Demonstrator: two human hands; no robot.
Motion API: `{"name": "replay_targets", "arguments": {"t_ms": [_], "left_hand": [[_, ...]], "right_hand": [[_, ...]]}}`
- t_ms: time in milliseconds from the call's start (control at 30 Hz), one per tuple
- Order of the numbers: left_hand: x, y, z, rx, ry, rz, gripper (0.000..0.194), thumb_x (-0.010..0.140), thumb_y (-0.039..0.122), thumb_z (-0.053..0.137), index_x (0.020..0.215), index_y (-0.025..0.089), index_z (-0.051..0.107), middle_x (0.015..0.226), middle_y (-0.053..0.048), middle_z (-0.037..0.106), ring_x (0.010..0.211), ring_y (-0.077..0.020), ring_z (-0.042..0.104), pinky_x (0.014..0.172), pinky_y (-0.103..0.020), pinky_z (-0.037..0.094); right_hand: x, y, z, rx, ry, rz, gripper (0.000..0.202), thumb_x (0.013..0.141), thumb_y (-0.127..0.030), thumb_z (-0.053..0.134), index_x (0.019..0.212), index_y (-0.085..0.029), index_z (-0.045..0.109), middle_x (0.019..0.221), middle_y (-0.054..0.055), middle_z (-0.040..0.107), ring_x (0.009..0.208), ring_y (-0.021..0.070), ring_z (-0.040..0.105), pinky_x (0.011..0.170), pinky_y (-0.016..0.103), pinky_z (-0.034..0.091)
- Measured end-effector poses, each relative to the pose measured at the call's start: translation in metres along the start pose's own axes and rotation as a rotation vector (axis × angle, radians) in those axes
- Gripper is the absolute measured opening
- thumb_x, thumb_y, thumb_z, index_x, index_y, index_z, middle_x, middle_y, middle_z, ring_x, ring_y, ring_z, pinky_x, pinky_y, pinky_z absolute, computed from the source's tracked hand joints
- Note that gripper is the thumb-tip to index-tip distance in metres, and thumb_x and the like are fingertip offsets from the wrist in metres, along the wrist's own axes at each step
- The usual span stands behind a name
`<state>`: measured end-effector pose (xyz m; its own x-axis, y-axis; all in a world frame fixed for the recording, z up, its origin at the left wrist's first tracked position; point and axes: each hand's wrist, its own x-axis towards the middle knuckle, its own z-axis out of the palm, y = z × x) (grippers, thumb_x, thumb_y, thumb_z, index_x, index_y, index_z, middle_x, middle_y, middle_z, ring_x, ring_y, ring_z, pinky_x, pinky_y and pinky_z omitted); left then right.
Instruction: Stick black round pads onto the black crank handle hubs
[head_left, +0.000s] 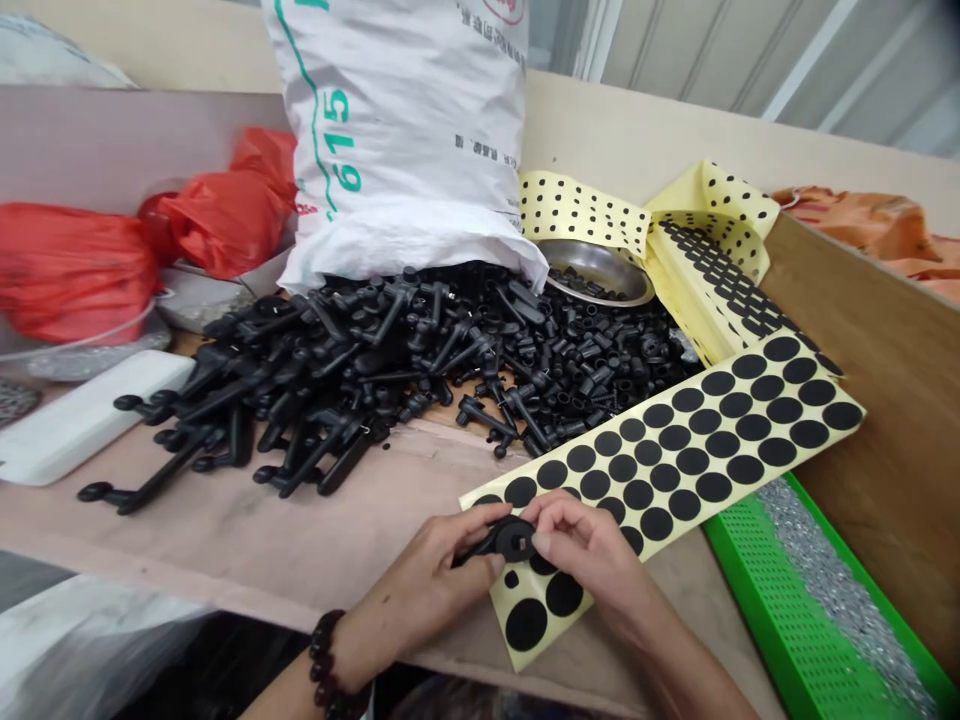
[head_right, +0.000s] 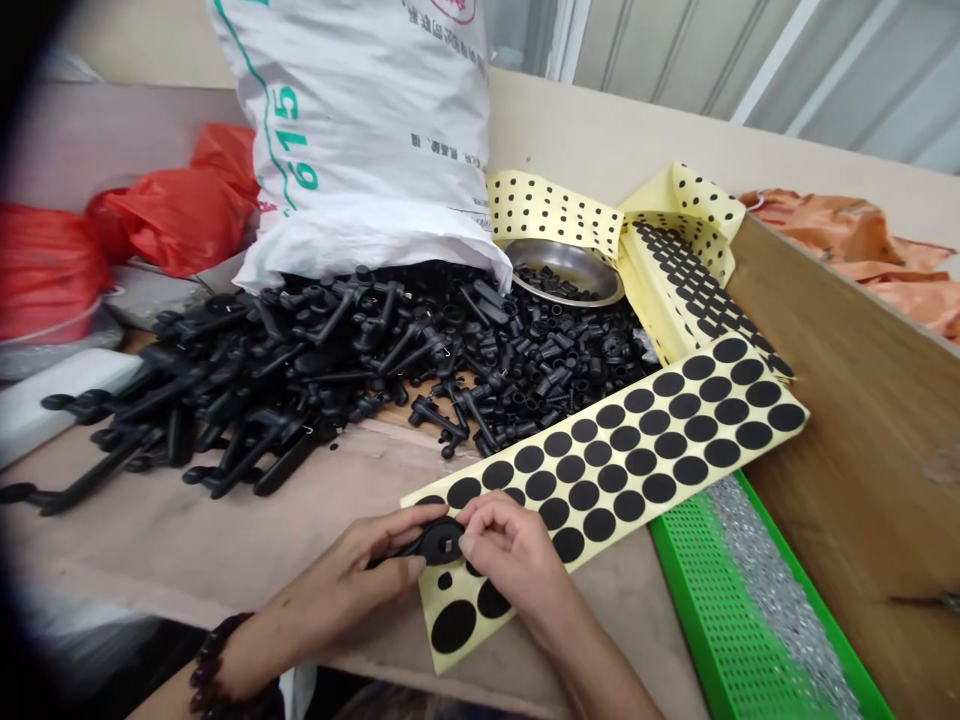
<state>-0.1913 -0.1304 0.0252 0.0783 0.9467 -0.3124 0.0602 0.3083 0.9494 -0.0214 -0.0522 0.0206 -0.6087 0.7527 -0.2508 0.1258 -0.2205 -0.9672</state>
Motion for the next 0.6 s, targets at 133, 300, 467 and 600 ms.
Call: {"name": "replay_targets", "arguments": {"t_ms": [133, 300, 467, 600], "left_hand": [[0.001, -0.007, 0.002, 0.051, 0.058, 0.027, 0.041, 0.081, 0.030, 0.053, 0.119, 0.015, 0.055, 0.083, -0.003, 0.067, 0.074, -0.0171, 0.059, 0.063, -0.024, 0.043], [0.004, -0.012, 0.005, 0.151, 0.167, 0.071, 0.032, 0.081, 0.030, 0.052, 0.109, 0.015, 0.060, 0.065, 0.002, 0.057, 0.057, -0.0120, 0.047, 0.051, -0.021, 0.034], [0.002, -0.010, 0.008, 0.214, 0.206, 0.082, 0.027, 0.082, 0.035, 0.054, 0.099, 0.018, 0.064, 0.064, 0.003, 0.055, 0.058, -0.0127, 0.047, 0.052, -0.021, 0.034], [-0.002, -0.009, 0.008, 0.224, 0.201, 0.086, 0.026, 0.083, 0.037, 0.052, 0.095, 0.018, 0.065, 0.062, 0.004, 0.055, 0.056, -0.0120, 0.045, 0.052, -0.021, 0.034]], "right_hand": [[0.001, 0.001, 0.001, -0.019, 0.004, -0.009, 0.010, 0.068, -0.019, 0.062, 0.060, -0.018, 0.056, 0.090, 0.004, 0.057, 0.077, 0.0158, 0.052, 0.063, 0.025, 0.041], [0.003, 0.003, 0.004, -0.058, 0.026, -0.024, 0.011, 0.066, -0.018, 0.062, 0.057, -0.018, 0.056, 0.084, 0.004, 0.057, 0.075, 0.0162, 0.053, 0.061, 0.026, 0.043], [0.003, 0.008, 0.003, -0.117, 0.023, -0.042, 0.011, 0.067, -0.018, 0.063, 0.057, -0.017, 0.058, 0.078, 0.003, 0.056, 0.068, 0.0138, 0.053, 0.056, 0.023, 0.042], [0.000, 0.010, 0.002, -0.058, 0.011, -0.013, 0.012, 0.068, -0.021, 0.066, 0.058, -0.017, 0.061, 0.068, 0.000, 0.056, 0.061, 0.0113, 0.051, 0.055, 0.022, 0.041]]}}
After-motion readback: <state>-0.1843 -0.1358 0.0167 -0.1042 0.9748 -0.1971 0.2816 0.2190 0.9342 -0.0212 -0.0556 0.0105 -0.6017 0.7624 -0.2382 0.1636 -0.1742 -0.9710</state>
